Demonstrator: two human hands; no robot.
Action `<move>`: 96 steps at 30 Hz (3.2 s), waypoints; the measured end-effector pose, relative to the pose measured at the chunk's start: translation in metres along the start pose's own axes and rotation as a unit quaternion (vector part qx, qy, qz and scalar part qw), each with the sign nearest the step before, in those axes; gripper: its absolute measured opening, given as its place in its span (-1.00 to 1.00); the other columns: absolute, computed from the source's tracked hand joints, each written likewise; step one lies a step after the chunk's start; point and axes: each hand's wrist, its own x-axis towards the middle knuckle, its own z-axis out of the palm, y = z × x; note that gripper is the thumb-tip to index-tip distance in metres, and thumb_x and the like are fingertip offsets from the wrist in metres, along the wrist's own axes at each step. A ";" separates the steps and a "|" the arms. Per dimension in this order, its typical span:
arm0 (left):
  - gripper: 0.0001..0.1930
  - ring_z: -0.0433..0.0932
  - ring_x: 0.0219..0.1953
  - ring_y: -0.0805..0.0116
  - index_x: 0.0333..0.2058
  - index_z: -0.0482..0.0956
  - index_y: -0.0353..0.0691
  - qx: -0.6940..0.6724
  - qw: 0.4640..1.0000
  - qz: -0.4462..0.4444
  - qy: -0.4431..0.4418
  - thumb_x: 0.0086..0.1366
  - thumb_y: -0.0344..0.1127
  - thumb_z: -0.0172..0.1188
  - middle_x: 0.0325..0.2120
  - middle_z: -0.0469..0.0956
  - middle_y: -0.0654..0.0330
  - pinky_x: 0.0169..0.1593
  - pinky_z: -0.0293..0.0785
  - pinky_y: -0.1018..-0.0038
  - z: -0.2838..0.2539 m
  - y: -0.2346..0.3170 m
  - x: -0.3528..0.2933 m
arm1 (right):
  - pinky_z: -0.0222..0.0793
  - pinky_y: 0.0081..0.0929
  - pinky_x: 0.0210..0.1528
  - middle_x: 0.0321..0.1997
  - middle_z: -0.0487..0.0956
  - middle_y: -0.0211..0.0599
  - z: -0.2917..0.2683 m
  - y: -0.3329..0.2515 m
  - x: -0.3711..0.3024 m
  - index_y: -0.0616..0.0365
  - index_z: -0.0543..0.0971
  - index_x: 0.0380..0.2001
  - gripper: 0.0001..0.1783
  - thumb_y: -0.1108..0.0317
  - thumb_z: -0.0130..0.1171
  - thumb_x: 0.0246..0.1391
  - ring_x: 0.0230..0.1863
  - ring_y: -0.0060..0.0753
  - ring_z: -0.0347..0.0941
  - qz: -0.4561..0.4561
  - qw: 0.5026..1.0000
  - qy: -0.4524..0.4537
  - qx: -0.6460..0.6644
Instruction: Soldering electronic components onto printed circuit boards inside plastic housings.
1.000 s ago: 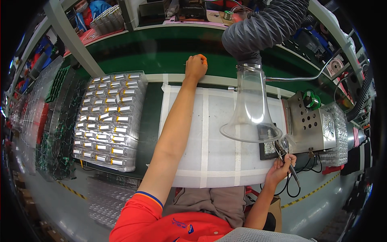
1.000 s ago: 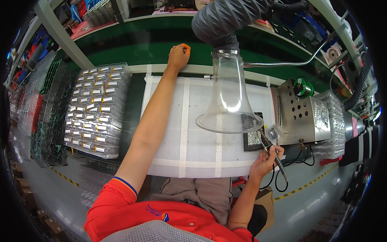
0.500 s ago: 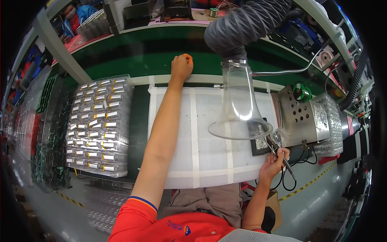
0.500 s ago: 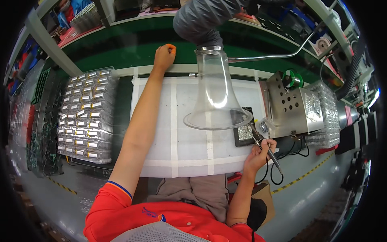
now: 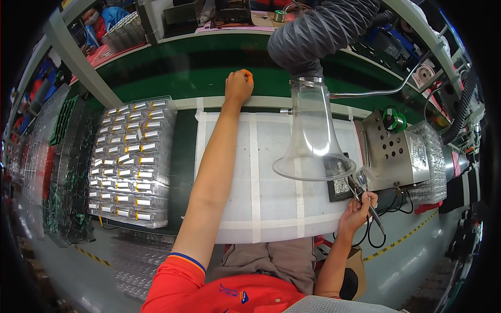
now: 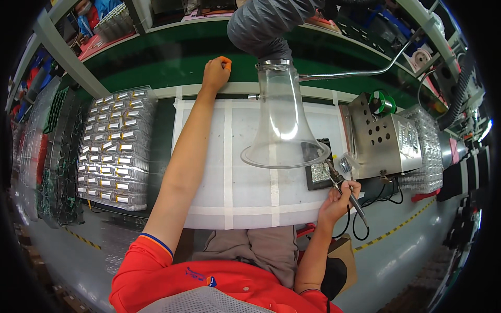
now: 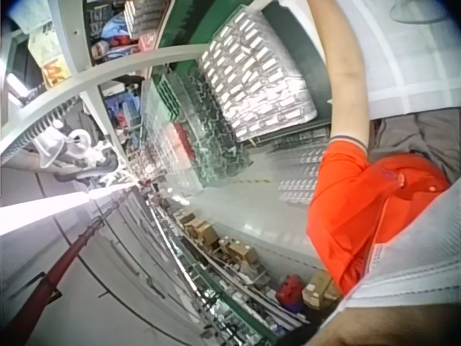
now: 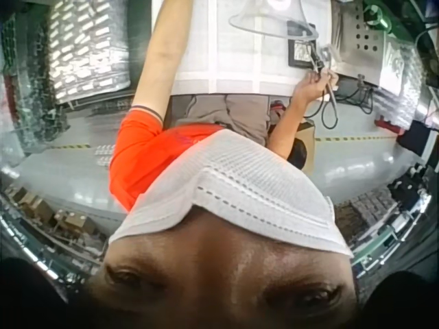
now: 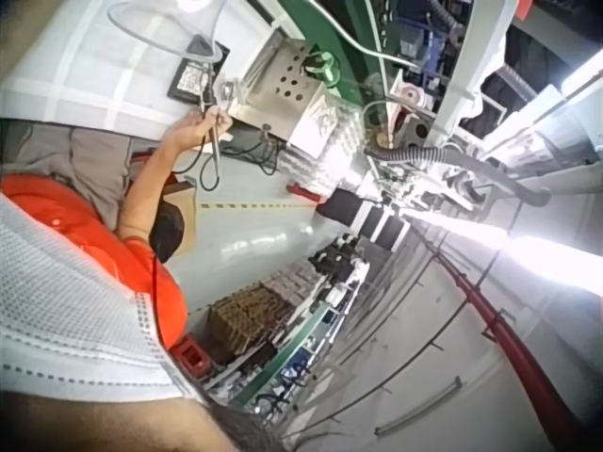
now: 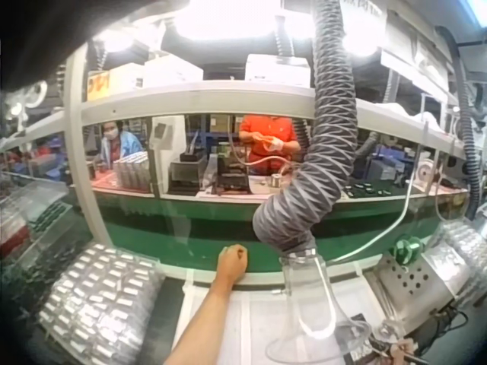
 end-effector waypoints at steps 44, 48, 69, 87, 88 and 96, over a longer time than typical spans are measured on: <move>-0.88 0.52 -0.29 0.05 -0.37 0.64 -0.27 0.009 0.998 0.040 0.039 0.13 -0.41 0.18 -0.47 0.61 0.05 -0.15 0.44 0.23 0.005 -0.006 -0.001 | -0.10 -0.74 -0.64 -0.61 0.16 -0.60 0.000 -0.003 -0.002 0.03 0.31 -0.39 -0.89 0.47 0.02 0.15 -0.68 -0.79 -0.03 0.012 1.000 -0.001 -0.003; -0.88 0.52 -0.29 0.06 -0.36 0.64 -0.29 0.033 0.998 0.046 0.042 0.12 -0.42 0.18 -0.47 0.61 0.05 -0.16 0.44 0.23 0.004 -0.005 -0.002 | -0.09 -0.74 -0.64 -0.60 0.17 -0.60 -0.003 -0.001 -0.001 0.03 0.31 -0.38 -0.89 0.47 0.02 0.14 -0.67 -0.79 -0.03 0.005 1.000 -0.006 0.004; -0.89 0.54 -0.35 0.07 -0.39 0.64 -0.28 0.018 0.998 0.046 0.050 0.12 -0.44 0.15 -0.52 0.61 0.06 -0.12 0.43 0.25 0.009 -0.009 -0.001 | -0.12 -0.74 -0.64 -0.66 0.09 -0.63 0.000 0.000 0.000 0.01 0.30 -0.45 -0.84 0.39 0.03 0.20 -0.68 -0.79 -0.04 0.001 1.000 0.005 -0.015; -0.86 0.49 -0.15 0.05 -0.36 0.64 -0.27 0.011 1.000 0.002 -0.012 0.14 -0.44 0.11 -0.35 0.62 0.04 0.00 0.38 0.22 0.002 -0.002 -0.001 | -0.12 -0.74 -0.65 -0.66 0.11 -0.63 -0.001 0.000 0.000 0.02 0.30 -0.43 -0.86 0.38 0.02 0.20 -0.68 -0.79 -0.03 0.000 1.000 0.000 -0.014; -0.86 0.49 -0.15 0.05 -0.36 0.64 -0.27 0.011 1.000 -0.001 -0.015 0.14 -0.44 0.11 -0.35 0.62 0.04 -0.01 0.38 0.21 0.002 -0.002 0.000 | -0.11 -0.74 -0.64 -0.63 0.14 -0.61 -0.001 -0.001 0.000 0.03 0.31 -0.41 -0.88 0.42 0.02 0.17 -0.68 -0.79 -0.03 0.004 1.000 -0.002 -0.004; -0.87 0.50 -0.17 0.05 -0.38 0.65 -0.25 0.006 1.000 -0.007 -0.020 0.14 -0.43 0.12 -0.37 0.62 0.04 -0.03 0.38 0.21 0.005 -0.004 -0.001 | -0.11 -0.73 -0.64 -0.65 0.11 -0.63 0.000 -0.001 -0.001 0.03 0.31 -0.44 -0.85 0.39 0.03 0.19 -0.68 -0.79 -0.04 0.001 1.000 0.004 -0.011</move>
